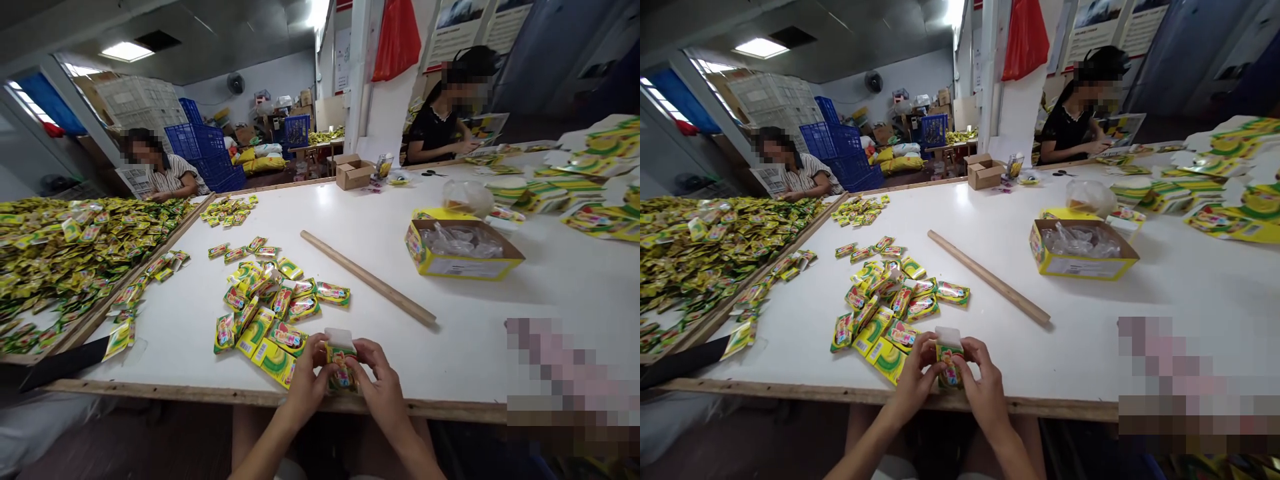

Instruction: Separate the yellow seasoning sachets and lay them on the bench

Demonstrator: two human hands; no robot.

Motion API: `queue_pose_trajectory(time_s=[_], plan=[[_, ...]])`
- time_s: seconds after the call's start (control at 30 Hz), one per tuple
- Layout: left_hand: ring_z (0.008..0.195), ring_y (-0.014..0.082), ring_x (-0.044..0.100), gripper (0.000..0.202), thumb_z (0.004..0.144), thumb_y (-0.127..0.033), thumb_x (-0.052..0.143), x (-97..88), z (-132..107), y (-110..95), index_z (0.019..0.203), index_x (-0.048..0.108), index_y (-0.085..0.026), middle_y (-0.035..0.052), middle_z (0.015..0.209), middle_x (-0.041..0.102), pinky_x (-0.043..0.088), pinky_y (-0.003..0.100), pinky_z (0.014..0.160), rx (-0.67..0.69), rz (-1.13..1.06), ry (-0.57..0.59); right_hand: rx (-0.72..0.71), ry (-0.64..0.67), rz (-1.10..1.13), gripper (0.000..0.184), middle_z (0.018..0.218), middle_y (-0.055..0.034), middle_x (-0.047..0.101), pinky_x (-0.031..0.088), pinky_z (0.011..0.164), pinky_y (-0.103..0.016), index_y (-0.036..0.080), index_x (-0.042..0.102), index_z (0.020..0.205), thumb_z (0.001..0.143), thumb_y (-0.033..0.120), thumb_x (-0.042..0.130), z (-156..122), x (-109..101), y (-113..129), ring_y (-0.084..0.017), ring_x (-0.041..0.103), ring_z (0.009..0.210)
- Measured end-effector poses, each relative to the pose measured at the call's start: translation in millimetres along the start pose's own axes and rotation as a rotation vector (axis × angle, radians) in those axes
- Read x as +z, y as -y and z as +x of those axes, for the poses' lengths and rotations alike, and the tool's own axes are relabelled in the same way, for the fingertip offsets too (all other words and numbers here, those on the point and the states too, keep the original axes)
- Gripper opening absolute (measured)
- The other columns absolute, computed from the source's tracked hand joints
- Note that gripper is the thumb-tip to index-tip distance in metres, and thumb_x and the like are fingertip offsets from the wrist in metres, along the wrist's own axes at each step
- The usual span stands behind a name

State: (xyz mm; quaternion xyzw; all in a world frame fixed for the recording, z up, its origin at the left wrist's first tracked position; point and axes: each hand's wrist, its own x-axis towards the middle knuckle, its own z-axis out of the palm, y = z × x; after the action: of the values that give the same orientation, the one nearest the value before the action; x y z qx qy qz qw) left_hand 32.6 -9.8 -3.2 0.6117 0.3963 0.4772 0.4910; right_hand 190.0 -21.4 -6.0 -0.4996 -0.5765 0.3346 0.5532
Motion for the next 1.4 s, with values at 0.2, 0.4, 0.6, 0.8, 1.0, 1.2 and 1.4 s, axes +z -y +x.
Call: queue_pose_trajectory(time_s=[0.2, 0.4, 0.6, 0.8, 1.0, 1.2, 1.4], plan=[[0.084, 0.0176, 0.063, 0.023, 0.081, -0.015, 0.059, -8.9, 11, -6, 0.103, 0.057, -0.020, 0.0037, 0.097, 0.063, 0.050, 0.028, 0.075, -0.069, -0.066, 0.079, 0.007, 0.212, -0.026, 0.028, 0.101, -0.0063, 0.067, 0.050, 0.083, -0.032, 0.021, 0.067, 0.099, 0.093, 0.043, 0.050, 18, -12, -1, -0.024, 0.062, 0.095], [0.094, 0.0189, 0.061, 0.016, 0.082, -0.012, 0.056, -5.3, 15, -13, 0.096, 0.060, -0.019, 0.0050, 0.099, 0.063, 0.049, 0.031, 0.084, -0.008, -0.010, 0.053, -0.059, 0.238, 0.009, 0.026, 0.091, -0.0063, 0.066, 0.048, 0.079, -0.031, 0.020, 0.068, 0.086, 0.092, 0.040, 0.053, 32, -11, -3, -0.023, 0.062, 0.089], [0.102, 0.0197, 0.061, 0.038, 0.085, -0.018, 0.057, -1.2, 13, -12, 0.121, 0.047, -0.025, 0.0058, 0.109, 0.063, 0.048, 0.037, 0.092, 0.028, -0.188, -0.002, -0.010, 0.102, 0.120, 0.027, 0.095, -0.0044, 0.065, 0.051, 0.078, -0.030, 0.023, 0.056, 0.114, 0.091, 0.037, 0.056, 21, -2, -6, -0.020, 0.063, 0.088], [0.101, 0.0217, 0.062, 0.014, 0.089, -0.025, 0.055, -4.5, 6, -19, 0.096, 0.064, -0.018, 0.0089, 0.103, 0.066, 0.048, 0.036, 0.091, 0.102, 0.033, -0.065, -0.132, 0.185, -0.022, 0.018, 0.109, -0.0059, 0.063, 0.048, 0.087, -0.031, 0.023, 0.067, 0.100, 0.091, 0.034, 0.056, 13, -3, 6, -0.022, 0.058, 0.103], [0.088, 0.0195, 0.063, 0.016, 0.087, -0.028, 0.059, -0.5, 8, -22, 0.097, 0.064, -0.017, 0.0066, 0.094, 0.068, 0.050, 0.030, 0.080, 0.009, 0.058, -0.154, -0.067, 0.129, -0.067, 0.023, 0.092, -0.0058, 0.067, 0.050, 0.076, -0.030, 0.020, 0.066, 0.091, 0.090, 0.039, 0.054, 19, 3, 22, -0.021, 0.062, 0.084], [0.081, 0.0183, 0.063, 0.016, 0.086, -0.031, 0.059, 0.1, 11, -16, 0.090, 0.066, -0.017, 0.0052, 0.085, 0.068, 0.049, 0.029, 0.075, -0.009, 0.067, -0.187, 0.007, 0.166, -0.095, 0.030, 0.082, -0.0050, 0.068, 0.050, 0.063, -0.028, 0.020, 0.066, 0.087, 0.090, 0.046, 0.052, 27, 4, 26, -0.021, 0.062, 0.075], [0.092, 0.0199, 0.063, 0.014, 0.086, -0.029, 0.060, -4.7, 5, -10, 0.091, 0.069, -0.019, 0.0060, 0.094, 0.067, 0.051, 0.031, 0.081, 0.067, 0.047, -0.147, -0.015, 0.185, 0.003, 0.026, 0.094, -0.0061, 0.068, 0.051, 0.080, -0.032, 0.021, 0.067, 0.093, 0.091, 0.042, 0.052, 15, -1, 13, -0.023, 0.063, 0.088]])
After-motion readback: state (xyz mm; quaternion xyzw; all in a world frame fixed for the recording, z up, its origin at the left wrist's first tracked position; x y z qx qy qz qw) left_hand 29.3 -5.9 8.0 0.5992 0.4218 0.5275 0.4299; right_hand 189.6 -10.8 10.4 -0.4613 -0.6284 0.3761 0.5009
